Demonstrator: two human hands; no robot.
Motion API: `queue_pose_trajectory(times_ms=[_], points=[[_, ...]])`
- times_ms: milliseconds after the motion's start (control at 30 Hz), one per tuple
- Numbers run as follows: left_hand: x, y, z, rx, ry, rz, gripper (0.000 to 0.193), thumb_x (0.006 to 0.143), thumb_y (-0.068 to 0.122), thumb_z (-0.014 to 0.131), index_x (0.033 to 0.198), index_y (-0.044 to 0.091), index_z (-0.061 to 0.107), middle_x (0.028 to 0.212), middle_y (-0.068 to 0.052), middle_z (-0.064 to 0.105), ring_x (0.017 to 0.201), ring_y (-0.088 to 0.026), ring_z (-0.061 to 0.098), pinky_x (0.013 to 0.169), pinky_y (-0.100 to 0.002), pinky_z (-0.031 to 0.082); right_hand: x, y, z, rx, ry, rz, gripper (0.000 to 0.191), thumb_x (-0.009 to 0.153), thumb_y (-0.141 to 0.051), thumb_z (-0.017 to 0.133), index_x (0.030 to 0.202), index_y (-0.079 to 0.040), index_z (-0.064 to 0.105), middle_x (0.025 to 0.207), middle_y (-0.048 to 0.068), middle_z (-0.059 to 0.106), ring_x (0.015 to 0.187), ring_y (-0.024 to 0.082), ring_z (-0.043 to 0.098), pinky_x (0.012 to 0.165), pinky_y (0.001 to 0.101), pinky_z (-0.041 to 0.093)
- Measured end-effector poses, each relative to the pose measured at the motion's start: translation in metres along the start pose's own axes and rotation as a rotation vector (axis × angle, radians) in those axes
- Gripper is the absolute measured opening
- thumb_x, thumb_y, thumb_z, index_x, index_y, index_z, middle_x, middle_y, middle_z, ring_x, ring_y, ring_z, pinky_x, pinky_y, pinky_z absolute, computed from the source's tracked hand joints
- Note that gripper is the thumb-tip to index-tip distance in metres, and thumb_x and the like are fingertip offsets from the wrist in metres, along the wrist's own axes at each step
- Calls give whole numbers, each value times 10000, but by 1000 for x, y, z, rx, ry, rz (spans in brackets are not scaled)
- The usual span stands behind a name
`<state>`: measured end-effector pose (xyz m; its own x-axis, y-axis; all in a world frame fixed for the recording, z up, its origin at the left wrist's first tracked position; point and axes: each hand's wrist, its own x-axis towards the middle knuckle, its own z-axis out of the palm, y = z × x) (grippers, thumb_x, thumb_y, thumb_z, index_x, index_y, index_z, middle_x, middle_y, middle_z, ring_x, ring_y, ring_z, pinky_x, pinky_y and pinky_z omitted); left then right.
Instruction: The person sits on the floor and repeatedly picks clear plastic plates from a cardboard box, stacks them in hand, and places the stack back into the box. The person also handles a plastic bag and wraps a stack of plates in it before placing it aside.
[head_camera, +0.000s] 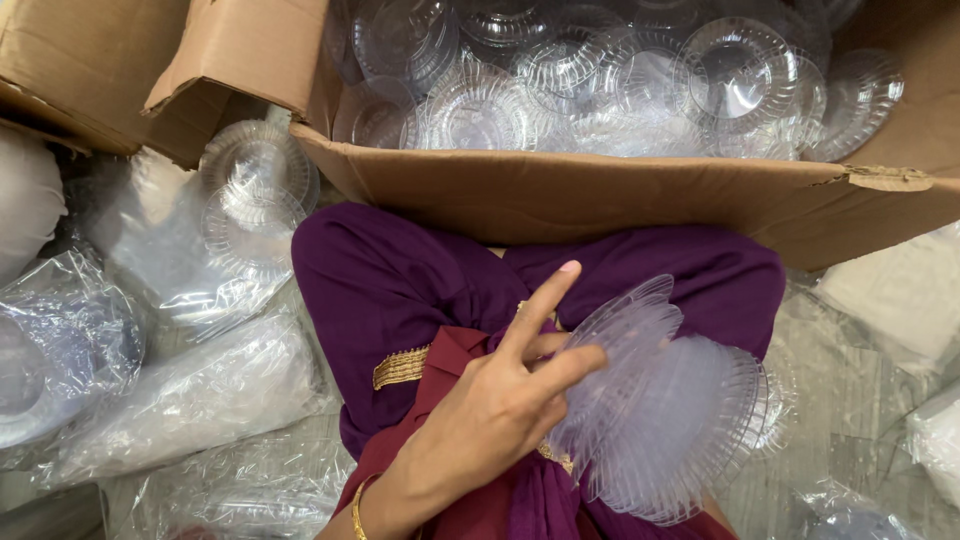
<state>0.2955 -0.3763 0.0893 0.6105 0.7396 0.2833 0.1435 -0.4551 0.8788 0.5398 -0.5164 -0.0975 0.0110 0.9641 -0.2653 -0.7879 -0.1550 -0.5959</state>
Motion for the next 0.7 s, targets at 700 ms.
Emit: queue_pose_trajectory(times_ms=[700], points=[[-11,17,-8,82,-171,102,299,821,14,746,1065,67,581,1685,-241,283,1185,-377,713,830,-387,649,-13,8,-8,3,18,22,742,958,-152,725,1581,-48,337,1535,178,477,1418,353,454,1165,565,400]])
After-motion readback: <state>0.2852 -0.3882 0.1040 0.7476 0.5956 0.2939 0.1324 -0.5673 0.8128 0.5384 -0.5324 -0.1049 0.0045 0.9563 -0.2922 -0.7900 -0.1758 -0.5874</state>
